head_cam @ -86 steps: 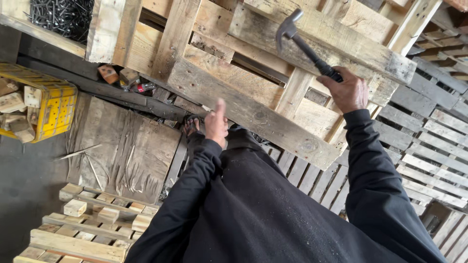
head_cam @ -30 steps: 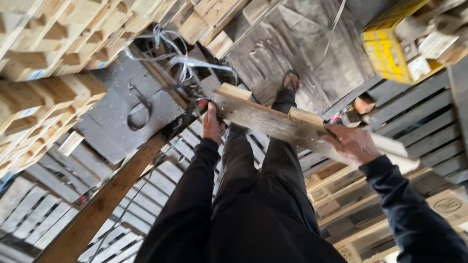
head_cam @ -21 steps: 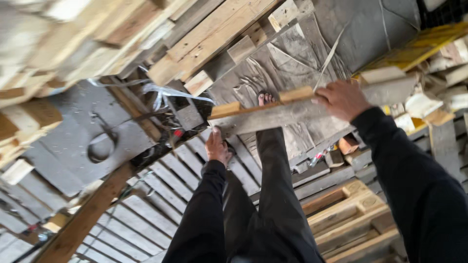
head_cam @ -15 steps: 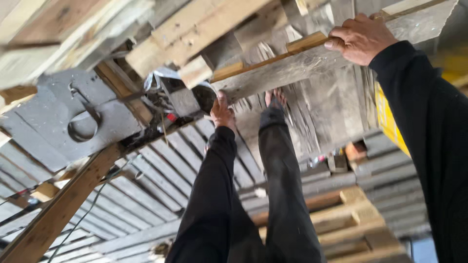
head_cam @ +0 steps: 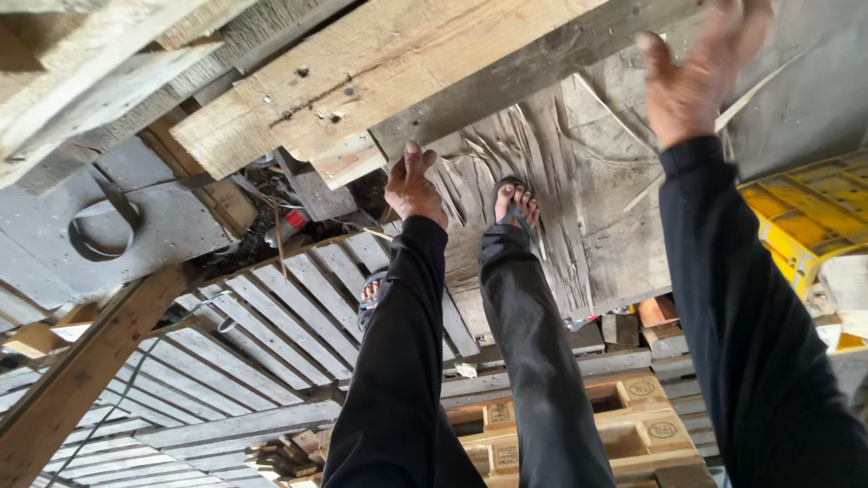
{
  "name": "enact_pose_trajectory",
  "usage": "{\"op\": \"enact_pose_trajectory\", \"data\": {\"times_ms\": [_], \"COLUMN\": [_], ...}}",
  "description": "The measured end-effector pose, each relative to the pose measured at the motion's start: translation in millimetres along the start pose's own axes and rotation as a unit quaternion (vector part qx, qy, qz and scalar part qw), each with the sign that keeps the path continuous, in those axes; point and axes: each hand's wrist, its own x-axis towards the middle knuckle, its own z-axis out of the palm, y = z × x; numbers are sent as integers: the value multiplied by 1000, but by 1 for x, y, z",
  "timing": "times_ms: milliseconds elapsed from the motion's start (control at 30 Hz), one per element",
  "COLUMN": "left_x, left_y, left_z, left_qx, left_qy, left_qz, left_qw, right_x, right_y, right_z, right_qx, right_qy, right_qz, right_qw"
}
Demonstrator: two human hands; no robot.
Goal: The person uses a hammer to drive nails into small wooden blocks and attaches them to a wooden pallet. They repeatedly position blocks, align them, and hammer nails to secure the pieces together.
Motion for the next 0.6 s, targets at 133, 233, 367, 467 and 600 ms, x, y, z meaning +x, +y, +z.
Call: {"op": "enact_pose_trajectory", "data": {"times_ms": [133, 233, 367, 467, 600], "left_x": [2, -8, -66, -139, -247], "left_y": [9, 8, -6, -12, -2], "left_z": [6, 2, -7, -17, -37], "left_qx": [10, 28, -31, -87, -104], "left_qy": [-8, -8, -138, -263, -387], "left_qz": [-85, -114, -203, -344, -456], "left_qw": [996, 993, 969, 897, 794], "right_x": [-20, -22, -48, -89, -158], "right_y": [36, 49, 8, -50, -132], "right_z": [-9, 0, -5, -49, -146], "right_qx": [335, 402, 198, 331, 508], "right_qy": [-54, -116, -177, -183, -116], "right_qz": [425, 553, 374, 512, 642], "right_qw": [839, 720, 889, 771, 562]}}
